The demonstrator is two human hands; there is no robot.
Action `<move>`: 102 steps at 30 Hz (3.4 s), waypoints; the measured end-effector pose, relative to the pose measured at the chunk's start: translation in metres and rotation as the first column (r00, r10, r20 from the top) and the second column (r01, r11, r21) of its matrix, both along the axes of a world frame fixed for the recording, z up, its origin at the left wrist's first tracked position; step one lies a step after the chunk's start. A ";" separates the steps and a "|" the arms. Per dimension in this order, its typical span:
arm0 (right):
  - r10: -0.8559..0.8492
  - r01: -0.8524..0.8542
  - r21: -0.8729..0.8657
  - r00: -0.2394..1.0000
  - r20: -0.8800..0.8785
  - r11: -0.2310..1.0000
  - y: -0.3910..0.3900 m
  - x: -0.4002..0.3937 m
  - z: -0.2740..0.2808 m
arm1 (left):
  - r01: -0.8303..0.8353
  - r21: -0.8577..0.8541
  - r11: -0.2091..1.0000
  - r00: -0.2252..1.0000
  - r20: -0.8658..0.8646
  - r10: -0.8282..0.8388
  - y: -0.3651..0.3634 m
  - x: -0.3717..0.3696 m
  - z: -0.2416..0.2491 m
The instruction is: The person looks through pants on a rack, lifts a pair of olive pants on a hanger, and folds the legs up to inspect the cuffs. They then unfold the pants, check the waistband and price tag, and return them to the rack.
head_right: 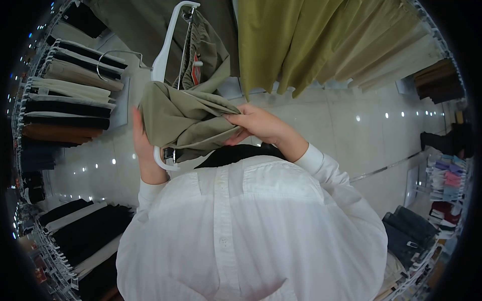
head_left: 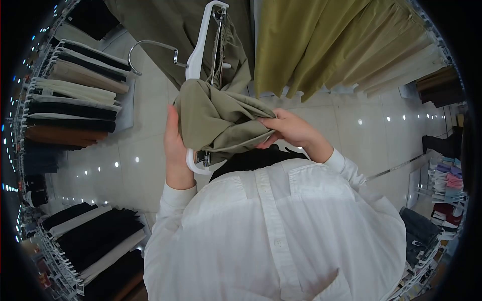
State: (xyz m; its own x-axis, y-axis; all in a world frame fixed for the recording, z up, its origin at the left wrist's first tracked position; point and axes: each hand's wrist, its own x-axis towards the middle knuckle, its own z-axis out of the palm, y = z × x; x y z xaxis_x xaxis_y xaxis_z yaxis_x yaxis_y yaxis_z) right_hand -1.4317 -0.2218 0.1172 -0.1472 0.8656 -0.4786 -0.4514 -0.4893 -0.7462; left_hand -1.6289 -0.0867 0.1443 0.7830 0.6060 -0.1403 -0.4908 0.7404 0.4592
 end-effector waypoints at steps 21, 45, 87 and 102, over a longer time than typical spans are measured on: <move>-0.244 0.286 0.434 0.958 -0.149 0.855 -0.019 -0.025 0.020 | 0.080 -0.040 0.996 0.993 0.088 -0.076 0.012 -0.010 -0.065; -0.176 0.253 0.338 0.954 -0.242 0.906 -0.024 -0.014 -0.002 | 0.223 0.202 0.954 0.965 -0.183 -0.186 0.017 -0.025 -0.038; 0.448 -0.474 0.568 0.872 0.197 0.673 0.015 0.018 0.053 | 0.620 0.677 -0.397 0.507 0.040 0.861 0.063 -0.035 0.029; -0.728 -0.722 0.632 0.269 0.630 0.280 0.022 -0.057 0.083 | 0.008 0.999 -0.045 0.531 0.033 0.847 0.057 -0.025 0.004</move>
